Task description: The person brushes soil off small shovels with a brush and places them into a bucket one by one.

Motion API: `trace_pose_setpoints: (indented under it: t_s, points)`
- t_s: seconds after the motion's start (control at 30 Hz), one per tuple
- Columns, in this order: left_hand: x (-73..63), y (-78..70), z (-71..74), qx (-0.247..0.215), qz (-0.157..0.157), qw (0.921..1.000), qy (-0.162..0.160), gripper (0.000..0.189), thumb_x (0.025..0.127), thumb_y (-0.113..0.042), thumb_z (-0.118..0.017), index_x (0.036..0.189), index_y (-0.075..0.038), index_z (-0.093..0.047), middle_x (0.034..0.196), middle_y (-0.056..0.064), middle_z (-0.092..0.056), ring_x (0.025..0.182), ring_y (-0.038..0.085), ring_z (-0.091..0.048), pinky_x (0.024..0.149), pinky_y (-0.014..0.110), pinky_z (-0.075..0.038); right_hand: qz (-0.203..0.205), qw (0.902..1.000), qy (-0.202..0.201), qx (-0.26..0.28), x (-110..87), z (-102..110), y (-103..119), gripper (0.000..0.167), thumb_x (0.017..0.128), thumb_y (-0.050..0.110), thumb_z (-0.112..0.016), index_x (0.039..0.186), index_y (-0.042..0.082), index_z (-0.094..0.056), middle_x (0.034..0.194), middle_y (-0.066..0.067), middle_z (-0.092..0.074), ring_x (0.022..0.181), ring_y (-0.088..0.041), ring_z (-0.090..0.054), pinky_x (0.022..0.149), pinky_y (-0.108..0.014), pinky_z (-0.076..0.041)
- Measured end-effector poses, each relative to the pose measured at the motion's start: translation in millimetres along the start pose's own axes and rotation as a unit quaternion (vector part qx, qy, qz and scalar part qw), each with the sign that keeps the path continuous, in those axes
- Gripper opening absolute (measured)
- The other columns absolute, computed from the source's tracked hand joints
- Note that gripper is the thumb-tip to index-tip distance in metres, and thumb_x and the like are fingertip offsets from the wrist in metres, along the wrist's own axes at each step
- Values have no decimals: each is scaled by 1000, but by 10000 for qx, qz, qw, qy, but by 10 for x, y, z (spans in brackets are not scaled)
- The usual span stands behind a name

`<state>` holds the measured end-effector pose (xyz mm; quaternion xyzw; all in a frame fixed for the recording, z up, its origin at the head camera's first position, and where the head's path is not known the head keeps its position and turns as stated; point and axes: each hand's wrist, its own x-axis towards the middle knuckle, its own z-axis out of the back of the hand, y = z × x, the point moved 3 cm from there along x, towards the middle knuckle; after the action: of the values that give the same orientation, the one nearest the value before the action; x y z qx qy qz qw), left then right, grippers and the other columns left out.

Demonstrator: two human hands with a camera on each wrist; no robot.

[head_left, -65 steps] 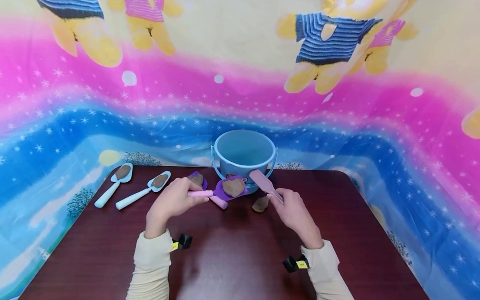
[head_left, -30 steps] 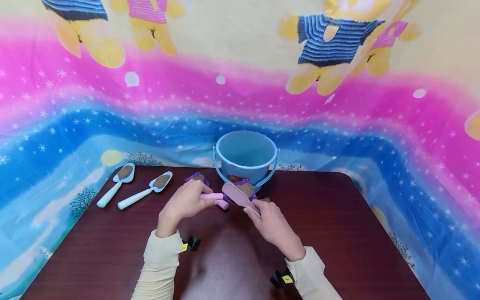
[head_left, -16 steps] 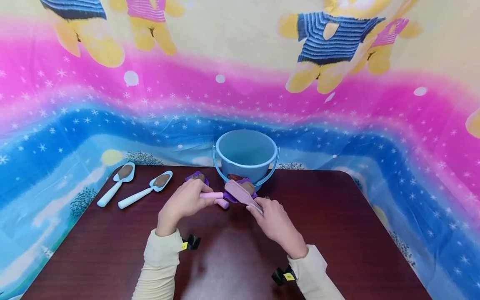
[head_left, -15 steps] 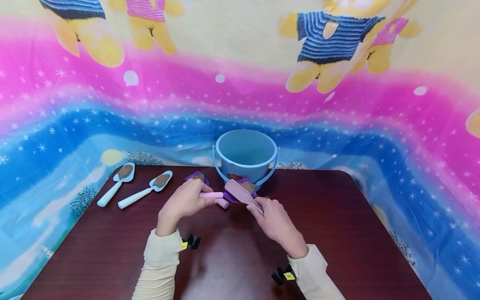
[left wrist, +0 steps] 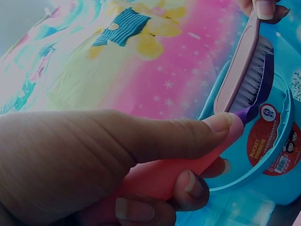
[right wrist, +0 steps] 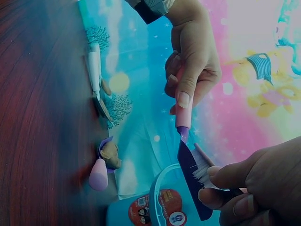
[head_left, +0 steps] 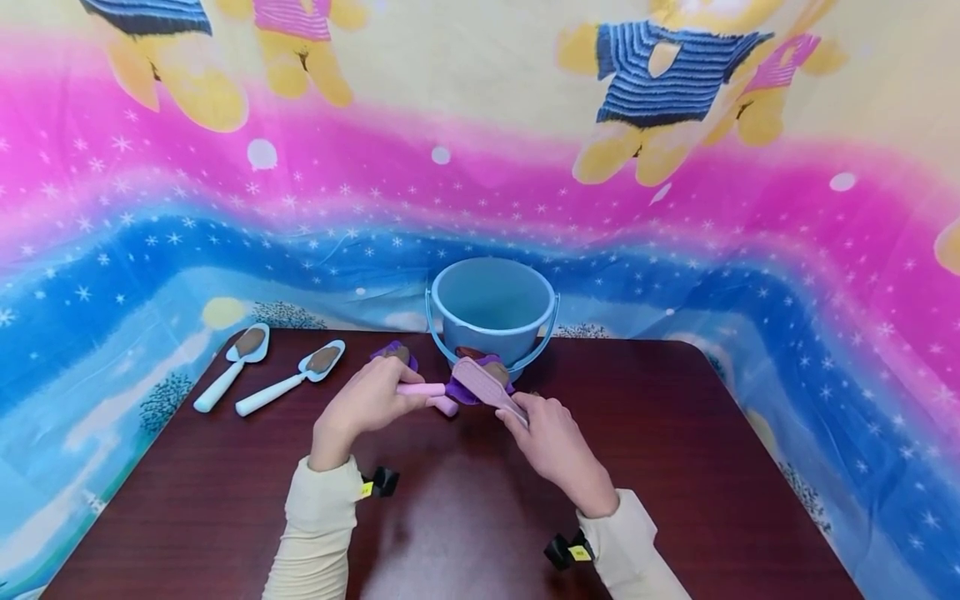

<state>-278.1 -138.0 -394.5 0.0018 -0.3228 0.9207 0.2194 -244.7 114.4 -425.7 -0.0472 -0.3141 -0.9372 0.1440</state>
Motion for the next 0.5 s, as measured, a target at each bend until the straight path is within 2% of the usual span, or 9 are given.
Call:
trace_pose_setpoints:
  t_s: [0.3,0.5]
  points:
    - [-5,47,29,-54,-111,9999,30,23,90,-41,-77,91,-19,-84,52,-6,-52,54,11,-46,54,29,-41,97,9998,-117,-106,9,26,7,13,98,24,-69,95,12,-67,66,2,-52,57,-12,-47,56,-29,-42]
    - [-6,46,37,-102,-26,9999,127,21,90,-37,-78,95,-17,-84,53,-6,-52,53,11,-45,54,29,-40,46,10000,-28,-47,23,18,-23,13,98,24,-69,97,11,-68,68,1,-54,57,-13,-48,56,-30,-43]
